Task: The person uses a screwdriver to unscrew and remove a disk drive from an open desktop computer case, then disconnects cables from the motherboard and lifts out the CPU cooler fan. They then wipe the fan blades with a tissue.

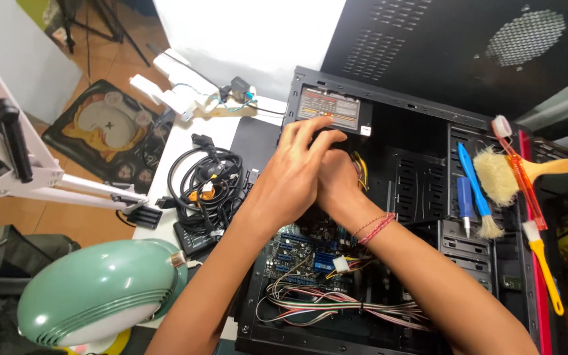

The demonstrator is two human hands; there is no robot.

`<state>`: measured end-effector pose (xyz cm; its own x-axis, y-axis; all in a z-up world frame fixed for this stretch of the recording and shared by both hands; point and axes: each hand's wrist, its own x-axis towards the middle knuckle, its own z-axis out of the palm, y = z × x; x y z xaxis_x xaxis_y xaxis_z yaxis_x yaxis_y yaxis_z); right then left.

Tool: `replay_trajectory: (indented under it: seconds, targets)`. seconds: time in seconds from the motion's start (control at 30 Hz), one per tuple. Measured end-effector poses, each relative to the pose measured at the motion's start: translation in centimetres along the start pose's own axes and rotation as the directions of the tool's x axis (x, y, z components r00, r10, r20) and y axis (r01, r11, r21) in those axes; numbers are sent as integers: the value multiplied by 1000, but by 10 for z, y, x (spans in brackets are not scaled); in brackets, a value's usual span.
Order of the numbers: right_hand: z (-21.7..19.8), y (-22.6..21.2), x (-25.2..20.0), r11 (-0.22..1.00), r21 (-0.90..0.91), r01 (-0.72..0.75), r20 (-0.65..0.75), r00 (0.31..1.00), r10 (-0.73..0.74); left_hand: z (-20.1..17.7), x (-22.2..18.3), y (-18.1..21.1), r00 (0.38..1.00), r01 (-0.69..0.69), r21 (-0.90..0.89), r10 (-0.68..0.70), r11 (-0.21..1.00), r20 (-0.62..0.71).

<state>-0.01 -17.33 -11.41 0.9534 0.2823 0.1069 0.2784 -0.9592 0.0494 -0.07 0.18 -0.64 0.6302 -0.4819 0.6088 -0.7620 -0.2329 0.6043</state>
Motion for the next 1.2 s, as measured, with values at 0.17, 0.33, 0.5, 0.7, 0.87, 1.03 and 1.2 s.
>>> replay_trajectory:
  seconds: [0.17,0.33,0.5,0.7,0.87,1.03,1.2]
  targets:
    - [-74,-3,7,989,-69,130,-46,990,-134,2,-4,-1,998,48,9,-48,999,49]
    - [-139,2,-11,998,33,-51,265,963,41,0,-2,2,999,29,-17,-28,999,46]
    - [-161,18,-53,976,155,-156,446,892,72,-3,-2,7,990,45,30,-48,999,135]
    - [-142,35,-95,945,287,-154,315,947,59,-7,-1,11,964,-61,105,31,993,266]
    - [-134,2,-97,930,127,-345,431,863,262,-1,-7,13,950,-95,179,36,979,309]
    - [-108,14,-103,921,230,-313,472,864,176,-2,-7,15,947,-121,209,50,971,317]
    - [-109,30,-106,938,168,-304,409,887,214,-1,-4,16,926,-132,259,25,957,378]
